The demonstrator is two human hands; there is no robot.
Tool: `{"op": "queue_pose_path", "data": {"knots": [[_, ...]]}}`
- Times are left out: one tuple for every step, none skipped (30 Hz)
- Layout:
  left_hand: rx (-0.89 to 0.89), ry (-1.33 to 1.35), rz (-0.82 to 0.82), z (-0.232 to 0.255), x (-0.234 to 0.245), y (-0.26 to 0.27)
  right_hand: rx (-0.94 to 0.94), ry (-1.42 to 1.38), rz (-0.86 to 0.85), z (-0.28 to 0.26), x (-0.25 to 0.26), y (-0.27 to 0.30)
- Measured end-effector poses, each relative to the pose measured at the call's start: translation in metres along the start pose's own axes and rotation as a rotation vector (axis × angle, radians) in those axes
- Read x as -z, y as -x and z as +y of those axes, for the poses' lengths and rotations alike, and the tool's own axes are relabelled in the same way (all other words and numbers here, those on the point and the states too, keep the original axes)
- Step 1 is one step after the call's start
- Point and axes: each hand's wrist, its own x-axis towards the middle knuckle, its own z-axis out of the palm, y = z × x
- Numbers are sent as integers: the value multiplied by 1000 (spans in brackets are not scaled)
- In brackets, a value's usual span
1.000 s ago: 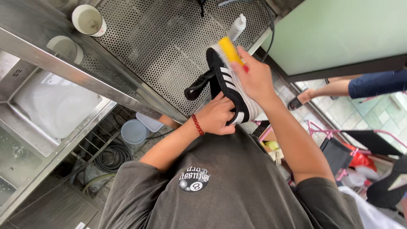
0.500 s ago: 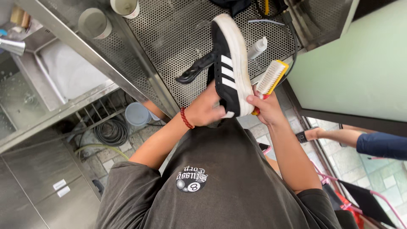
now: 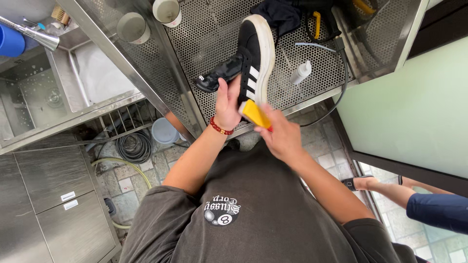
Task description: The person cleans a shoe by applying a liquid from a bottle, scrubbing the sole and upper with a yellow sponge, and then rinsing it against a rotating brush in a specialized shoe-cleaning machine.
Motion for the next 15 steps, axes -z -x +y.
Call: {"op": "queue_pose_path", "data": {"knots": [[-6, -4, -3, -3, 2, 1, 7, 0, 4, -4, -1, -9], [-27, -5, 0, -8, 4, 4, 72, 86, 74, -5, -1, -22], [-44, -4, 5, -14, 6, 7, 133, 173, 144, -6, 0, -35], [-46, -6, 3, -21, 8, 10, 129, 247, 200, -5, 3, -50], [-46, -83, 2, -28, 9, 14, 122, 323, 253, -3, 7, -65], [-47, -161, 2, -33, 10, 16, 103, 340, 299, 0, 12, -80], [-52, -157, 3, -37, 9, 15, 91, 359, 344, 2, 18, -92], [-141, -389, -56, -39, 8, 14, 97, 362, 342, 2, 22, -97], [-231, -626, -113, -39, 8, 14, 89, 395, 322, 3, 23, -100], [-238, -629, -109, -39, 7, 13, 82, 428, 303, 6, 22, -101], [-239, -653, -84, -38, 6, 12, 87, 430, 305, 0, 17, -87], [-241, -677, -60, -35, 5, 10, 91, 364, 299, -13, 8, -64], [-253, -671, -64, -31, 4, 9, 100, 306, 295, -15, 4, -54], [-245, -747, -95, -24, 5, 11, 110, 315, 300, -11, 3, -57], [-227, -819, -110, -20, 2, 16, 119, 401, 279, -10, 3, -59]]}}
